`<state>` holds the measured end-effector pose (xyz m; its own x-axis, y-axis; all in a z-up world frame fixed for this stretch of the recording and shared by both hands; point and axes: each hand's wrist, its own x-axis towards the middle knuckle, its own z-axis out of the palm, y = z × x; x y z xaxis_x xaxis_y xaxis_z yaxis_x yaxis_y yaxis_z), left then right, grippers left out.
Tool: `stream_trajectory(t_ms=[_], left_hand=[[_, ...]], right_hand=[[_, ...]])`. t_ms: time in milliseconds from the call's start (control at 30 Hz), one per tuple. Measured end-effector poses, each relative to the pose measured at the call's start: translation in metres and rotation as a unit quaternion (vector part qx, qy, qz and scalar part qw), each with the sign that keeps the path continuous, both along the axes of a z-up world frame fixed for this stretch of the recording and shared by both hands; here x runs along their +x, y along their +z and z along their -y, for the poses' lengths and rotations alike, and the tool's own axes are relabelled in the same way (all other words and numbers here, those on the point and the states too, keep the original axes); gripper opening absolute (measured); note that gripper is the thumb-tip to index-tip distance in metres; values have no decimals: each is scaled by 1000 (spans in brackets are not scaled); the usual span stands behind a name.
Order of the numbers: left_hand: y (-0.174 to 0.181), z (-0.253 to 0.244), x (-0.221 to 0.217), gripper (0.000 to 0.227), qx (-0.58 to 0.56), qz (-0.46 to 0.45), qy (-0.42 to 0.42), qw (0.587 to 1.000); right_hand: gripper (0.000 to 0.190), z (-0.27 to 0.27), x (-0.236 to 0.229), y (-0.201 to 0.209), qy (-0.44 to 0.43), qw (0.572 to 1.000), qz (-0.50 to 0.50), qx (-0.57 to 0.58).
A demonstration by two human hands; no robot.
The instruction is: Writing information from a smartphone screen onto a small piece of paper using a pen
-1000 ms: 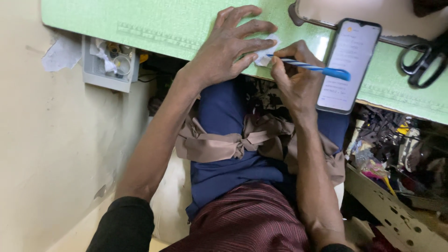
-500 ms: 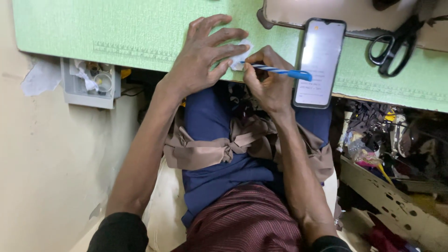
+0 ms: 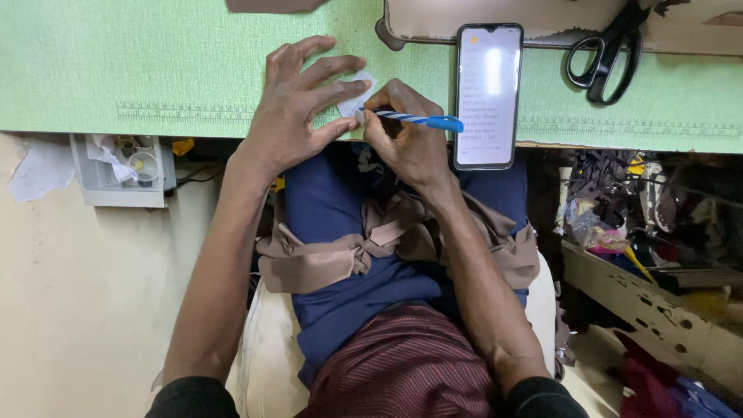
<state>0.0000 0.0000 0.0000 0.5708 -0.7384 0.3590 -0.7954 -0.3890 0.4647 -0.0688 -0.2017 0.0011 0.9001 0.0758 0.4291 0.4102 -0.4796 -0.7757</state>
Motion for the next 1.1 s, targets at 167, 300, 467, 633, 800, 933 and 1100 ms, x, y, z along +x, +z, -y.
stream_trajectory(t_ms=[167, 300, 467, 633, 800, 933, 1100], left_hand=[[2, 0, -1, 42, -6, -13, -3, 1000], [4, 0, -1, 41, -12, -15, -3, 1000], [0, -3, 0, 42, -6, -17, -8, 1000], [-2, -2, 1, 44, -6, -8, -7, 1000], [-1, -2, 1, 44, -9, -13, -8, 1000], [-3, -3, 1, 43, -6, -20, -5, 1000], [-7, -5, 4, 44, -17, 35, -14, 999]], right_hand=[[5, -1, -2, 2, -12, 1000, 9, -3], [7, 1, -1, 4, 16, 1000, 12, 6], [8, 0, -1, 0, 18, 1000, -4, 1], [7, 0, -1, 0, 8, 1000, -3, -7], [6, 0, -1, 2, -3, 1000, -2, -9], [7, -1, -2, 7, 0, 1000, -12, 3], [5, 4, -3, -2, -33, 999, 1, -16]])
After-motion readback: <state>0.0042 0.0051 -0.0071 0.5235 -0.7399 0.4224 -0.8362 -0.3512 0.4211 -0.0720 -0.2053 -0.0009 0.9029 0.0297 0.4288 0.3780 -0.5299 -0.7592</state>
